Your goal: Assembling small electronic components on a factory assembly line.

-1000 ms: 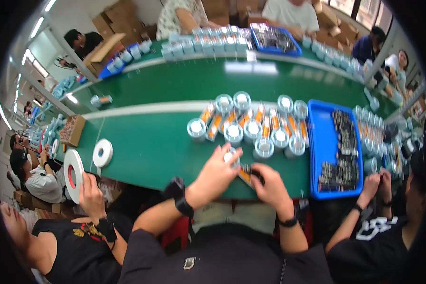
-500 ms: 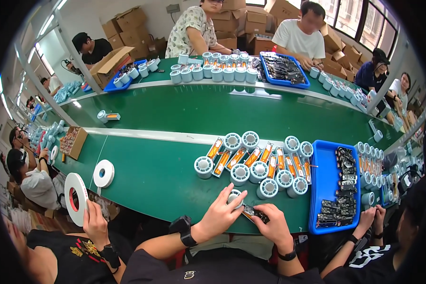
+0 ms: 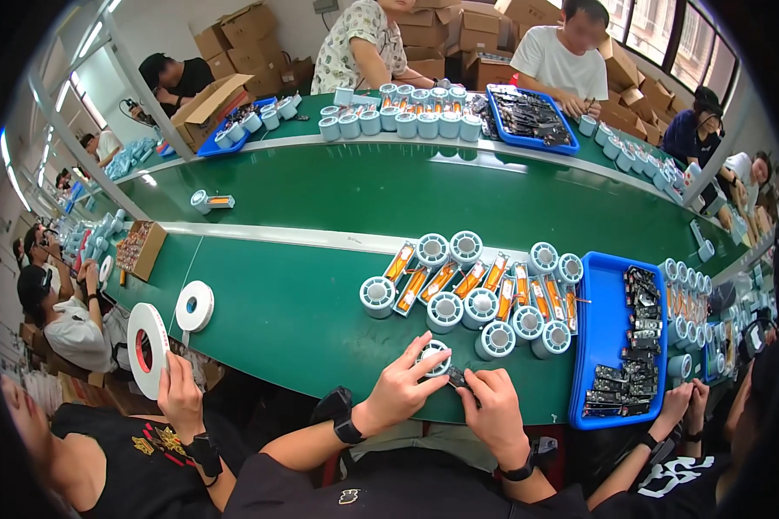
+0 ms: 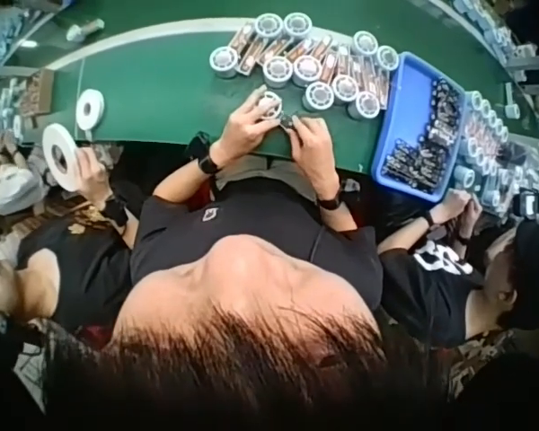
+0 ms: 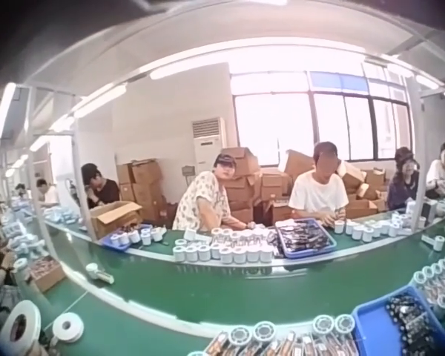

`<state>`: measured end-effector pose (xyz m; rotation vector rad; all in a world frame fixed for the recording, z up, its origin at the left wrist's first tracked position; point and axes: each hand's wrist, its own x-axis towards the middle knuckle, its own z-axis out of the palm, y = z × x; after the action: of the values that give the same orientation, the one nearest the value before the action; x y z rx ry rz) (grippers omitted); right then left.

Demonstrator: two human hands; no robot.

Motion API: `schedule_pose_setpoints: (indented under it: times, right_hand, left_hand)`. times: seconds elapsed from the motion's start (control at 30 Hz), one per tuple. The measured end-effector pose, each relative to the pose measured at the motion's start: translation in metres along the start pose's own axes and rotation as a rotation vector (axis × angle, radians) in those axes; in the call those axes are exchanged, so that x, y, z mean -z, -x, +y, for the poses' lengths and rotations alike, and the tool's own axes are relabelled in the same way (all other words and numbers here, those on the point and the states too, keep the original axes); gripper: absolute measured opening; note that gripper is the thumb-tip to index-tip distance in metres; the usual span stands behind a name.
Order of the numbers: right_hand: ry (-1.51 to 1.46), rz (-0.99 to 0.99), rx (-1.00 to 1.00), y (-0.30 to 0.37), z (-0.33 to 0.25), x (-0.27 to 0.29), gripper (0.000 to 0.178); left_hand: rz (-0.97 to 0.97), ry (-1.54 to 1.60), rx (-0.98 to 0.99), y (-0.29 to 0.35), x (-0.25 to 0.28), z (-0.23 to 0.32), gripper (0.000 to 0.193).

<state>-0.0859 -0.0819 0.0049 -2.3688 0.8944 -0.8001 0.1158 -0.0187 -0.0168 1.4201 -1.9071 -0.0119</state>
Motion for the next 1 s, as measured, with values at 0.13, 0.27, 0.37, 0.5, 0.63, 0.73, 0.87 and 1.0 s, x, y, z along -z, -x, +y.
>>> schedule_pose_setpoints:
  times: [0.13, 0.27, 0.37, 0.5, 0.63, 0.73, 0.87, 1.0]
  right_hand:
    - [-0.021, -0.08, 0.051, -0.002, 0.005, 0.006, 0.03]
    - [-0.003, -0.096, 0.092, -0.003, 0.009, 0.01, 0.031]
    - [-0.012, -0.087, 0.097, -0.002, 0.011, 0.008, 0.031]
    - [-0.045, -0.104, 0.088, 0.002, 0.01, 0.004, 0.033]
    - [-0.062, -0.105, 0.075, -0.001, 0.003, 0.007, 0.034]
    - [-0.063, -0.13, 0.062, 0.008, 0.001, 0.011, 0.034]
    - [0.018, -0.112, 0.054, 0.007, 0.007, 0.007, 0.036]
    - [0.068, -0.138, 0.117, -0.001, -0.005, 0.001, 0.041]
  left_hand:
    - [-0.039, -0.028, -0.012, -0.004, 0.006, 0.001, 0.019]
    - [-0.071, -0.013, -0.036, -0.009, 0.009, 0.002, 0.013]
    - [-0.068, -0.005, -0.059, -0.01, 0.008, 0.001, 0.012]
    - [-0.045, -0.01, -0.048, -0.004, 0.009, -0.002, 0.01]
    - [-0.042, -0.058, -0.015, 0.003, 0.009, 0.001, 0.011]
    - [-0.015, 0.0, -0.072, -0.005, 0.006, -0.001, 0.011]
    - [-0.022, -0.006, -0.137, -0.015, 0.0, -0.006, 0.018]
    - [-0.074, 0.01, -0.05, -0.009, 0.019, -0.003, 0.018]
